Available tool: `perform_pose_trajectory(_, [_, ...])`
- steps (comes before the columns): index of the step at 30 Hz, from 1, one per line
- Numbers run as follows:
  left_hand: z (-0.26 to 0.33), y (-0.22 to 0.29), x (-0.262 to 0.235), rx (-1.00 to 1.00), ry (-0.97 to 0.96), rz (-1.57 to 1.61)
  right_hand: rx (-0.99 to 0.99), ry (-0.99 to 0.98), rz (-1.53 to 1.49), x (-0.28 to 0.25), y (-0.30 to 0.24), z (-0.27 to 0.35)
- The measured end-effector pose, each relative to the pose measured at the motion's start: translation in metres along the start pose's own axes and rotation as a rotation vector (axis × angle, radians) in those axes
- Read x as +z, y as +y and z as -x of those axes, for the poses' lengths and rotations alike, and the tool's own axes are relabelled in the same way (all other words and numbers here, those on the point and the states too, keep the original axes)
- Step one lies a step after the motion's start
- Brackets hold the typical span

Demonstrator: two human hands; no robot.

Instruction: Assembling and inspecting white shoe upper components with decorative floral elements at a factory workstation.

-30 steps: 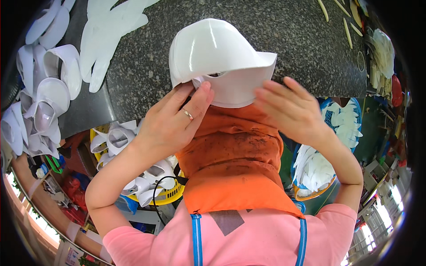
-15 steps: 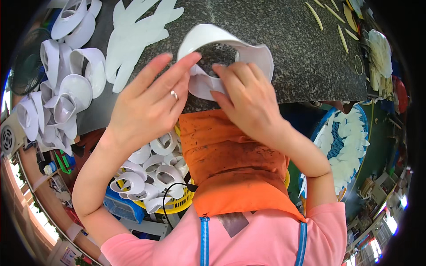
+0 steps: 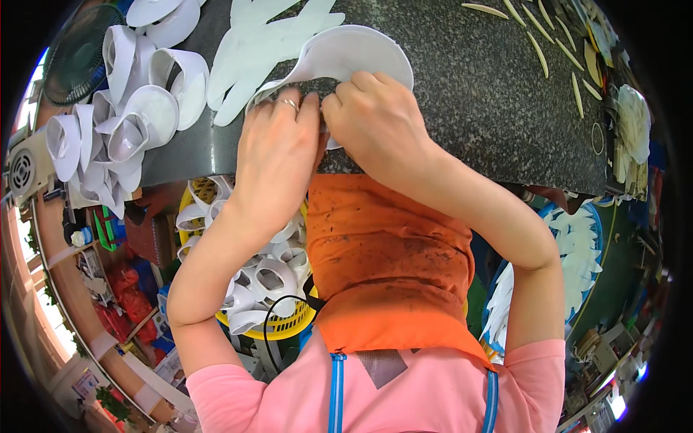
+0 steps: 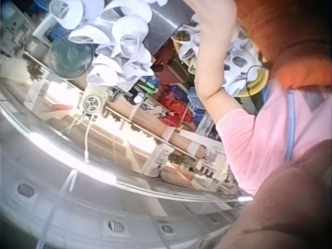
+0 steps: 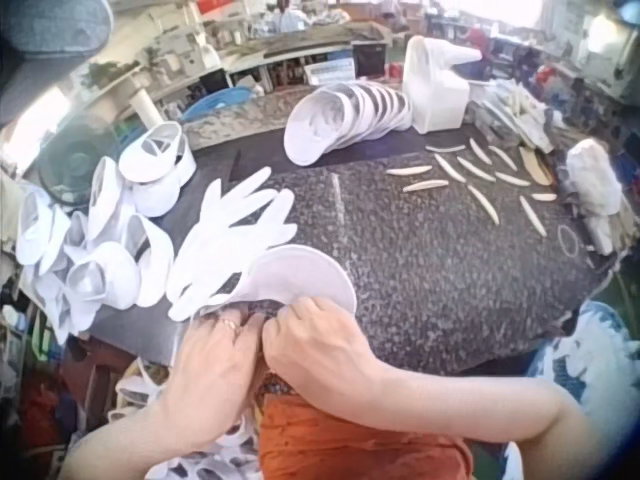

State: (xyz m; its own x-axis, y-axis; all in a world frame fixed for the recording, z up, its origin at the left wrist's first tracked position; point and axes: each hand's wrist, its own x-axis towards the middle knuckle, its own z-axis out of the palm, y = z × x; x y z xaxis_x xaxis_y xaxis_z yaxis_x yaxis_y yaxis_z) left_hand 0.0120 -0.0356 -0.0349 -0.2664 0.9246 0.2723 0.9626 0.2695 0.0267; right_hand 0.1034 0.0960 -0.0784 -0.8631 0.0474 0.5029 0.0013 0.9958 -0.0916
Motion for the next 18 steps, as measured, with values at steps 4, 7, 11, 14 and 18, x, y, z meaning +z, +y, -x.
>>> perform_pose_trajectory(4, [0.004,-0.004,-0.001,-0.132,-0.301,-0.156,-0.086,-0.108,0.000,-0.010,-0.008,0.006])
perform_pose_trajectory(7, [0.017,-0.004,0.002,-0.124,-0.235,-0.185,-0.042,-0.113,0.003,-0.006,-0.008,0.014])
perform_pose_trajectory(11, [0.050,-0.004,0.012,-0.010,0.001,-0.120,-0.095,0.011,-0.012,0.002,-0.010,0.022])
perform_pose_trajectory(14, [0.050,0.003,0.011,0.000,0.026,-0.147,-0.144,0.142,-0.024,0.008,-0.005,0.030])
perform_pose_trajectory(18, [0.049,-0.002,0.013,0.042,0.049,-0.120,-0.138,0.201,-0.009,0.010,-0.008,0.029])
